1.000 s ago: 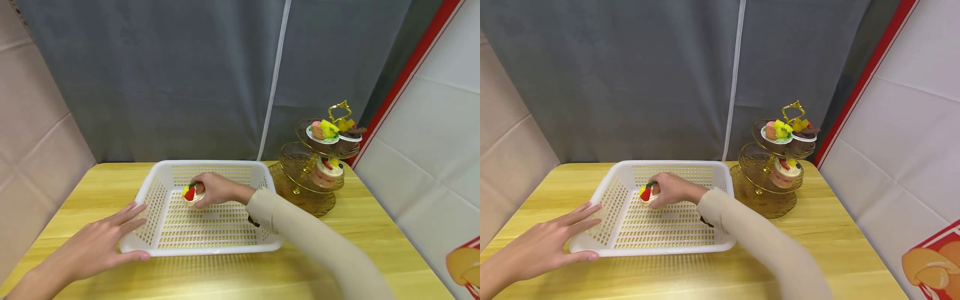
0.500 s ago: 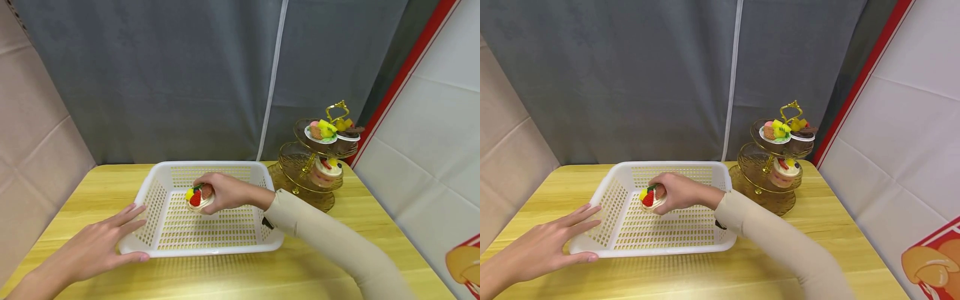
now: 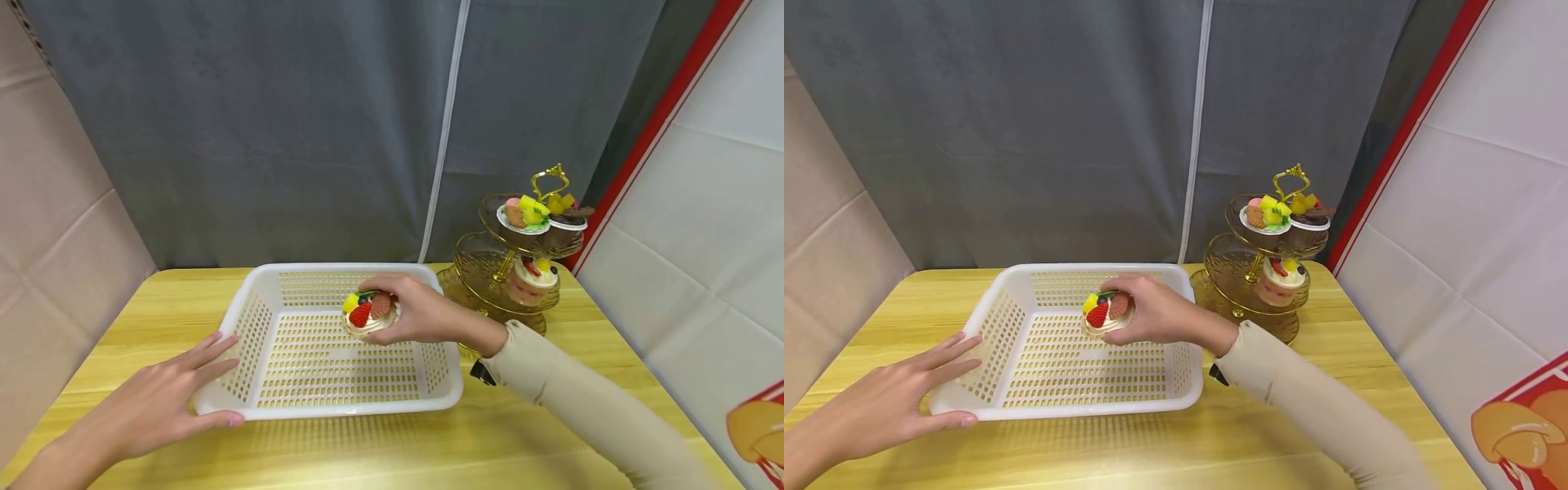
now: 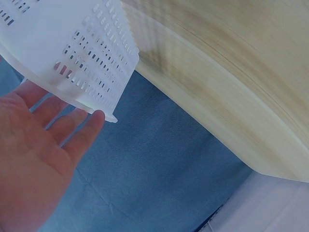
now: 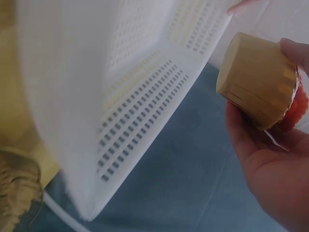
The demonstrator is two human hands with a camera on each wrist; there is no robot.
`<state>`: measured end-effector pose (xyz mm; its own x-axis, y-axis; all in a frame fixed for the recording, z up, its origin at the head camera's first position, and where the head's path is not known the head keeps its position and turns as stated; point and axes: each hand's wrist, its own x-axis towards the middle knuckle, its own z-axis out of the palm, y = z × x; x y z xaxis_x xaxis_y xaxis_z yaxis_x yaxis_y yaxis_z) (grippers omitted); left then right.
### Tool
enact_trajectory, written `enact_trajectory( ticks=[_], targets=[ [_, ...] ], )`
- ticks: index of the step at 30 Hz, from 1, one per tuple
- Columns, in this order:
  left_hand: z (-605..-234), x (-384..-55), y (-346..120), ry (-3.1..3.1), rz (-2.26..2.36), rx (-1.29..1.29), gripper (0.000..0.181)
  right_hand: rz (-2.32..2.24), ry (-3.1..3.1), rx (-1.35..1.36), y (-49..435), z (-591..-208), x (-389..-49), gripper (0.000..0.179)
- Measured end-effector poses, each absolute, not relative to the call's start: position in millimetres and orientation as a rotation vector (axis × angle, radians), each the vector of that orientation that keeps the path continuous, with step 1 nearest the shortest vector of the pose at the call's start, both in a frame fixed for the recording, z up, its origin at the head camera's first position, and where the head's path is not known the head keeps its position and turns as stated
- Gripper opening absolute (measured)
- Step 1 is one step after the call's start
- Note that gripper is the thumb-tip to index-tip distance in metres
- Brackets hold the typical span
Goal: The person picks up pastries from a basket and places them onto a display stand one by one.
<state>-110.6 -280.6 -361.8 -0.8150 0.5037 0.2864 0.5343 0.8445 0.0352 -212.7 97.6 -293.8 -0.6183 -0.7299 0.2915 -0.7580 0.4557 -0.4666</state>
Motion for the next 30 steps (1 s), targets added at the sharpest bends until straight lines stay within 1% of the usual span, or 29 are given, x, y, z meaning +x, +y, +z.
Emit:
enact_trajectory(
  ticks=[12,18,23,30],
  targets=[
    [-363,-111,-281,-2.751,-0.157,-0.785,0.08,0.985,-2.677,1.144,150,-290,-198,0.066],
    [-362,-112,-282,-2.747,-0.163,-0.802,0.081,0.944,-2.732,1.032,176,-285,-191,0.068],
    [-362,-112,-282,-2.759,-0.161,-0.794,0.082,0.921,-2.683,0.943,196,-284,-191,0.069],
    [-361,-112,-281,-2.767,-0.16,-0.797,0.082,0.917,-2.634,0.769,224,-290,-193,0.066]
  ],
)
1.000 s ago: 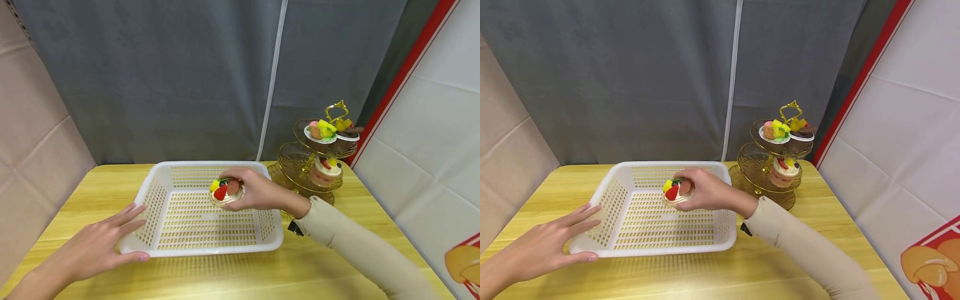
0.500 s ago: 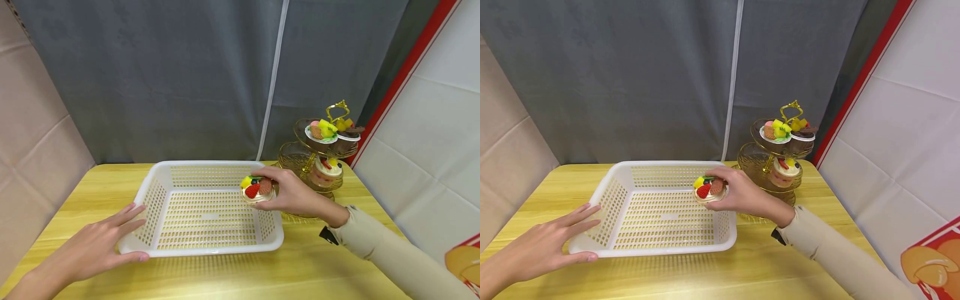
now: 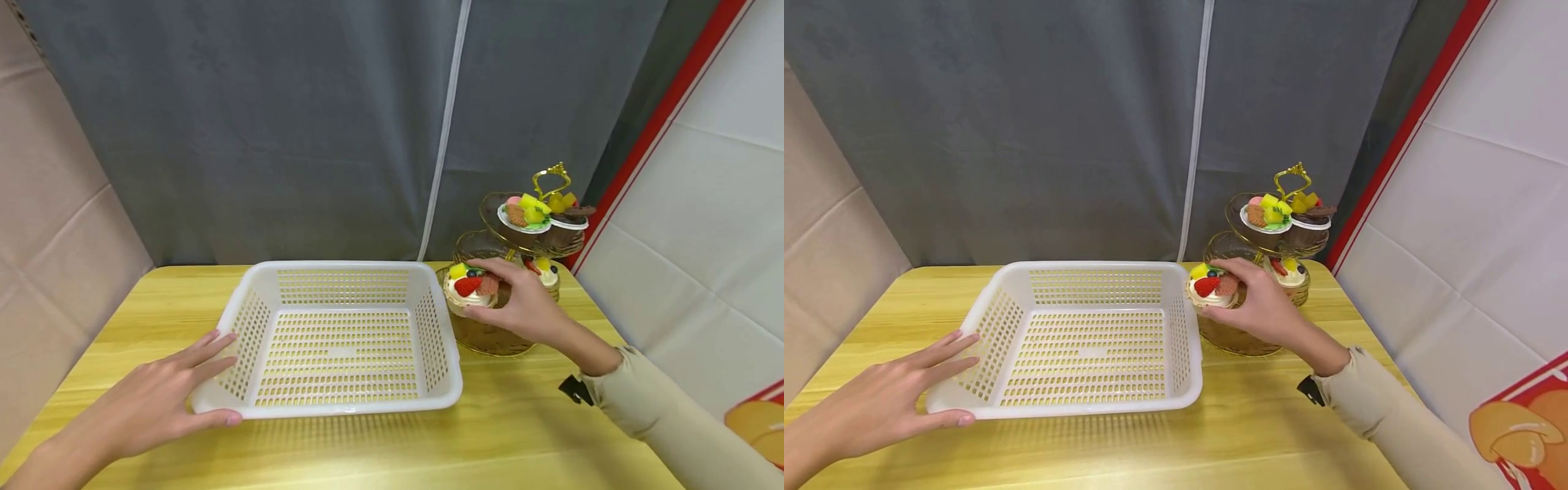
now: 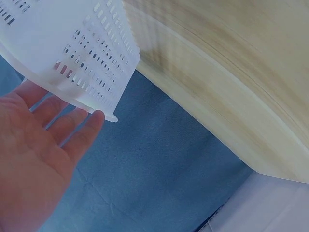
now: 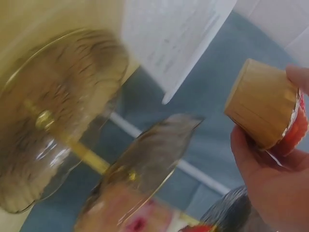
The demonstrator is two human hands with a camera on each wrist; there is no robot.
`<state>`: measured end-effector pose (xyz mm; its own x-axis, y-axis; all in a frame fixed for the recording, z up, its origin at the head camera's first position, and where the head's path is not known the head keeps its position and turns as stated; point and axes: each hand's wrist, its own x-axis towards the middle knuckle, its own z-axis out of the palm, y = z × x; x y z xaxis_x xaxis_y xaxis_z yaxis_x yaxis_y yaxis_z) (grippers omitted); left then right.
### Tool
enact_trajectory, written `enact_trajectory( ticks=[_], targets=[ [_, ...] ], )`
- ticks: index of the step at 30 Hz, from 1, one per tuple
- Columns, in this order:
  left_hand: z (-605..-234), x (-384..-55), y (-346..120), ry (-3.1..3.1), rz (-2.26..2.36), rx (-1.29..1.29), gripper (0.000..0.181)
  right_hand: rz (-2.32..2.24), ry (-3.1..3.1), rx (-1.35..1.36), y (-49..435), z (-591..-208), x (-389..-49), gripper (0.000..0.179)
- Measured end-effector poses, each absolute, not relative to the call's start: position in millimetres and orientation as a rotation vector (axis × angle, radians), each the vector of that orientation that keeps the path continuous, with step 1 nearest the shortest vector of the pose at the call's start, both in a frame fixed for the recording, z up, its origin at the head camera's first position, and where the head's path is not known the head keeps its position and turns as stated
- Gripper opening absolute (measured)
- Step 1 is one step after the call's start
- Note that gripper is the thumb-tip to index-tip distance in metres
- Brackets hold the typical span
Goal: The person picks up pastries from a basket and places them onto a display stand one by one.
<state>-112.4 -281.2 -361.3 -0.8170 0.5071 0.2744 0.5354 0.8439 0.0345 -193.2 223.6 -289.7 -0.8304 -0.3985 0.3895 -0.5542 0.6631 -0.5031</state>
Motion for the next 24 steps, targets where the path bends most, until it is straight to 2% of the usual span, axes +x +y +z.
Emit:
enact_trajectory(
  ticks=[10,21,24],
  targets=[
    [-363,-114,-282,-2.753,-0.159,-0.797,0.081,0.843,-2.521,0.605,249,-301,-200,0.062],
    [-365,-114,-284,-2.743,-0.159,-0.804,0.081,0.76,-2.506,0.534,248,-311,-204,0.05],
    [-366,-114,-284,-2.743,-0.156,-0.806,0.08,0.759,-2.487,0.496,247,-313,-205,0.051]
  ],
)
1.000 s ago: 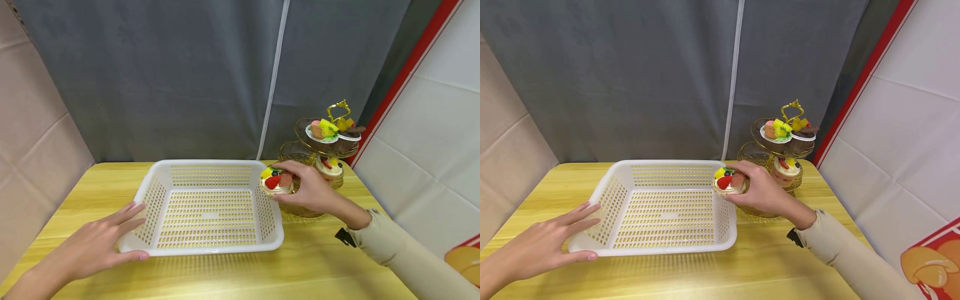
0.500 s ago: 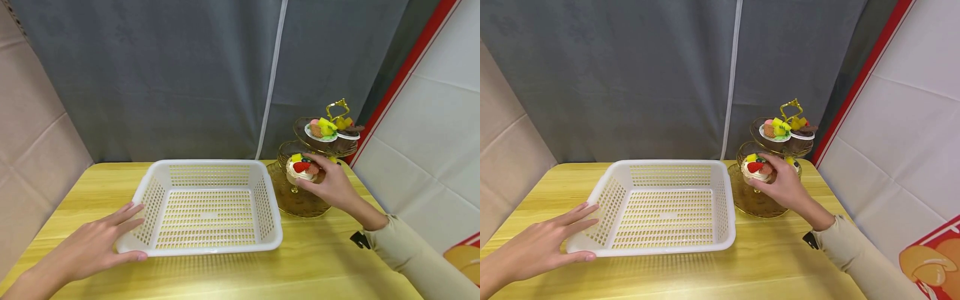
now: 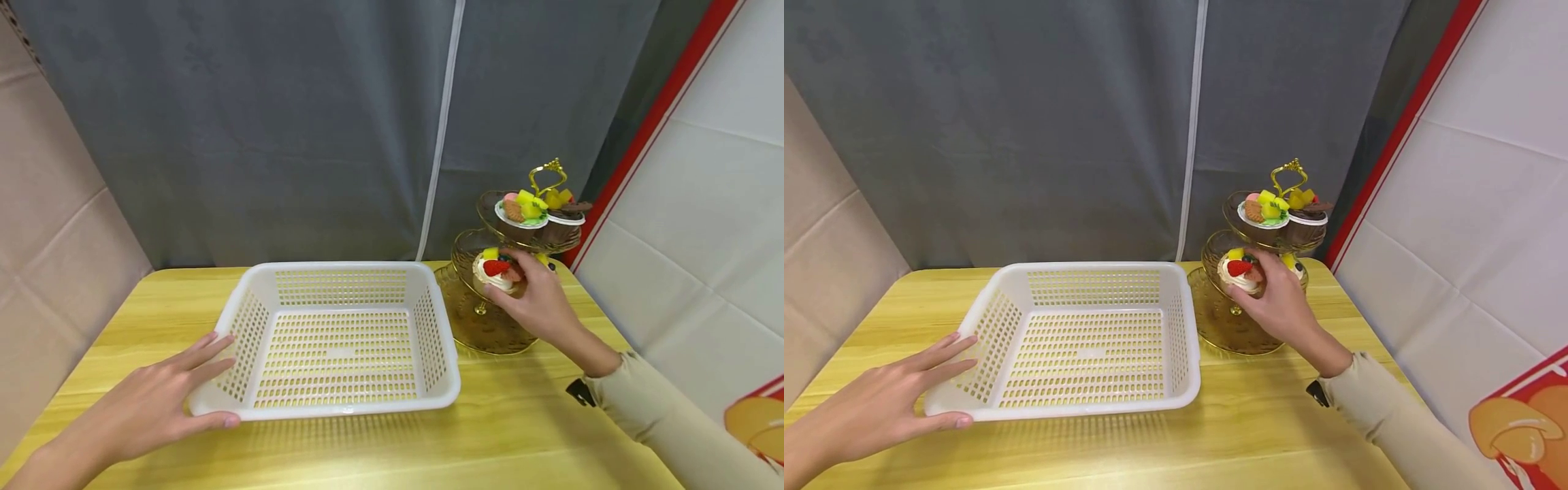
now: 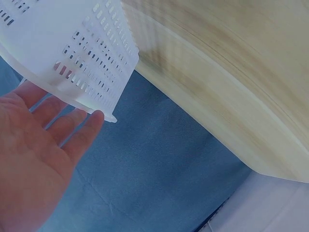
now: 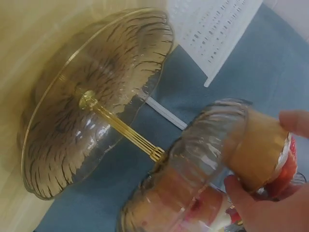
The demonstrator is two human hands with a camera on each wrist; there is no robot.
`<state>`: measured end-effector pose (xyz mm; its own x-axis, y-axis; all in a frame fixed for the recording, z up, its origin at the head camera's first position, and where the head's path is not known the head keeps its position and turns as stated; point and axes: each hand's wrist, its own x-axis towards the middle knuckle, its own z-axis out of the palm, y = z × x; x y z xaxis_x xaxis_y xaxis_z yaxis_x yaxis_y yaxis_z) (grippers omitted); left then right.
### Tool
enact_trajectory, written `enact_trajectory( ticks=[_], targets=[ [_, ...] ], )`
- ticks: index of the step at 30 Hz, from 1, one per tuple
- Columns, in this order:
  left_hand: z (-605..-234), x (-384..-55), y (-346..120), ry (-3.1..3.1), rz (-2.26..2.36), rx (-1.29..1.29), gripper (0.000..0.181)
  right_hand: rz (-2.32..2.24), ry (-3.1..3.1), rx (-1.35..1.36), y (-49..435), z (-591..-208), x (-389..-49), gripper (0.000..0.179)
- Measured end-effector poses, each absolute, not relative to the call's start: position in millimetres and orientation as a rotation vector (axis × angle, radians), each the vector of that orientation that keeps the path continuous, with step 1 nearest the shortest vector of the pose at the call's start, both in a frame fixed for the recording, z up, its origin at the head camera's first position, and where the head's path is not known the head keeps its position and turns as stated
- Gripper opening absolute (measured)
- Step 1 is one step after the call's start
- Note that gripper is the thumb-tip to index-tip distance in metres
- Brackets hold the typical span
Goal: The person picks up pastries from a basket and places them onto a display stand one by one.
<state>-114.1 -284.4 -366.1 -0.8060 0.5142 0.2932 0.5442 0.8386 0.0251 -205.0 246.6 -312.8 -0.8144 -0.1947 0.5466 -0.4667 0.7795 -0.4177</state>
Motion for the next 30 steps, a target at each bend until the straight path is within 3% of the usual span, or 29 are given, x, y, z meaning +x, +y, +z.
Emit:
enact_trajectory(
  ticks=[7,30],
  targets=[
    [-366,-113,-284,-2.734,-0.159,-0.807,0.08,0.735,-2.485,0.435,241,-320,-207,0.058],
    [-367,-115,-284,-2.728,-0.148,-0.814,0.08,0.677,-2.414,0.517,243,-331,-192,0.049]
  ],
)
